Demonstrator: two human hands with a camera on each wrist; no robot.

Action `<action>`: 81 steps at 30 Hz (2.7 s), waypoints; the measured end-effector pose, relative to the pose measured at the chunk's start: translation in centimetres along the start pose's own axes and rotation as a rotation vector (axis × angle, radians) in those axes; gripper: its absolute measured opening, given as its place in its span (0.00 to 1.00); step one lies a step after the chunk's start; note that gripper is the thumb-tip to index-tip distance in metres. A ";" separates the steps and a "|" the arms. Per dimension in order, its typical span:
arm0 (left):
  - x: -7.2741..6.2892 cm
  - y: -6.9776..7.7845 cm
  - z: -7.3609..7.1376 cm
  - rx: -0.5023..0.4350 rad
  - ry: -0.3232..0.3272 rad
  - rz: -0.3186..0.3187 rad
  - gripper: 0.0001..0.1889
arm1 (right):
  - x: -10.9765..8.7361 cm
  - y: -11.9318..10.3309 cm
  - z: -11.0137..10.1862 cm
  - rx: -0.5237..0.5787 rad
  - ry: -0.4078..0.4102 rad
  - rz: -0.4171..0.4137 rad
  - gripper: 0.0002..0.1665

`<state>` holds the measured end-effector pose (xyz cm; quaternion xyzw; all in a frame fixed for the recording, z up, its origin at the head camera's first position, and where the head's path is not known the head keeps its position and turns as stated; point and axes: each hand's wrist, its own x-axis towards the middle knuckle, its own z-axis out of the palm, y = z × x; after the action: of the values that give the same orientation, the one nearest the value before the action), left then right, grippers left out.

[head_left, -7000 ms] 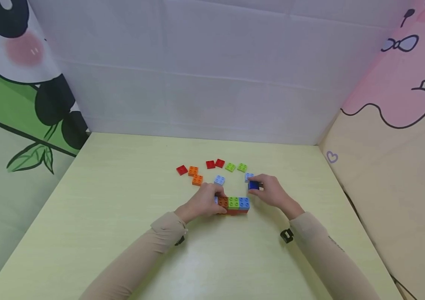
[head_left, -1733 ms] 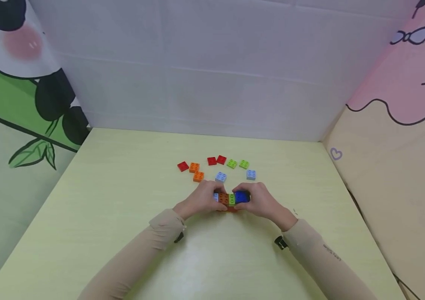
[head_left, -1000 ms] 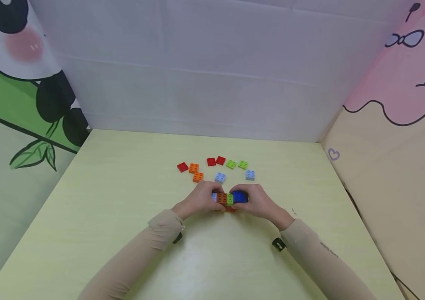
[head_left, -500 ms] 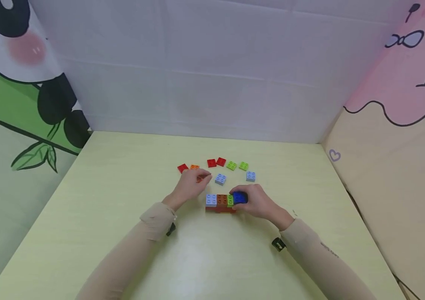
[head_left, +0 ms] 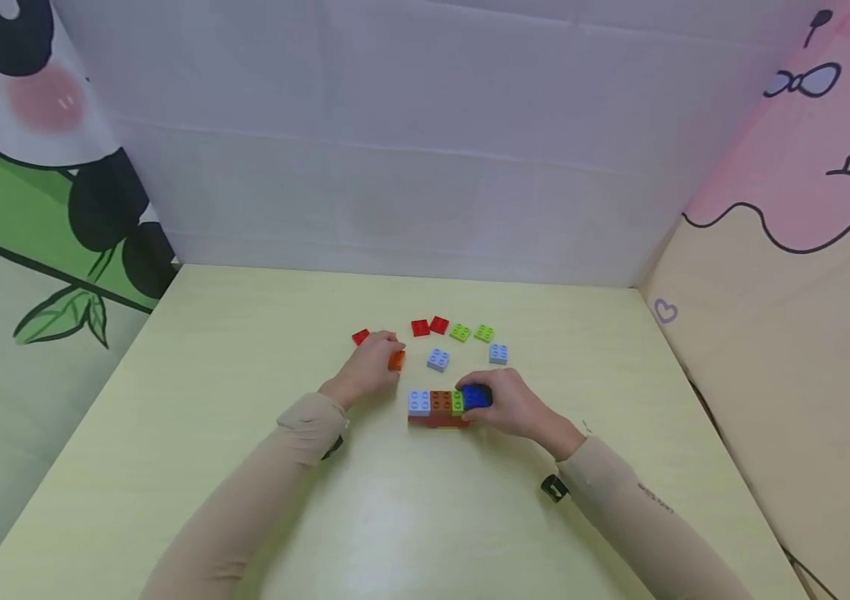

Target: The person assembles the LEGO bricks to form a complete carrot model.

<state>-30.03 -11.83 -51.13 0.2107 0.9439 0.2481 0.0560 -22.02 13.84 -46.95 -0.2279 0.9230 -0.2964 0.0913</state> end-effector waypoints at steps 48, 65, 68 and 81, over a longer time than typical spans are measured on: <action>-3.3 5.0 -2.4 -0.144 0.041 0.139 0.21 | 0.0 -0.3 -0.1 0.001 -0.011 0.003 0.24; -4.4 6.5 -2.1 -0.194 -0.017 0.249 0.20 | 0.1 -0.4 -0.2 0.000 0.008 -0.015 0.24; -4.5 6.6 -1.9 -0.200 -0.025 0.257 0.19 | 0.0 -0.4 -0.1 0.005 0.011 -0.014 0.24; -4.3 6.9 -2.0 -0.182 -0.077 0.268 0.17 | 0.0 -0.3 -0.2 0.016 0.020 -0.026 0.24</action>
<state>-23.99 -9.06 -45.99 0.3383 0.8781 0.3294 0.0773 -21.95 13.78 -46.65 -0.2361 0.9184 -0.3072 0.0803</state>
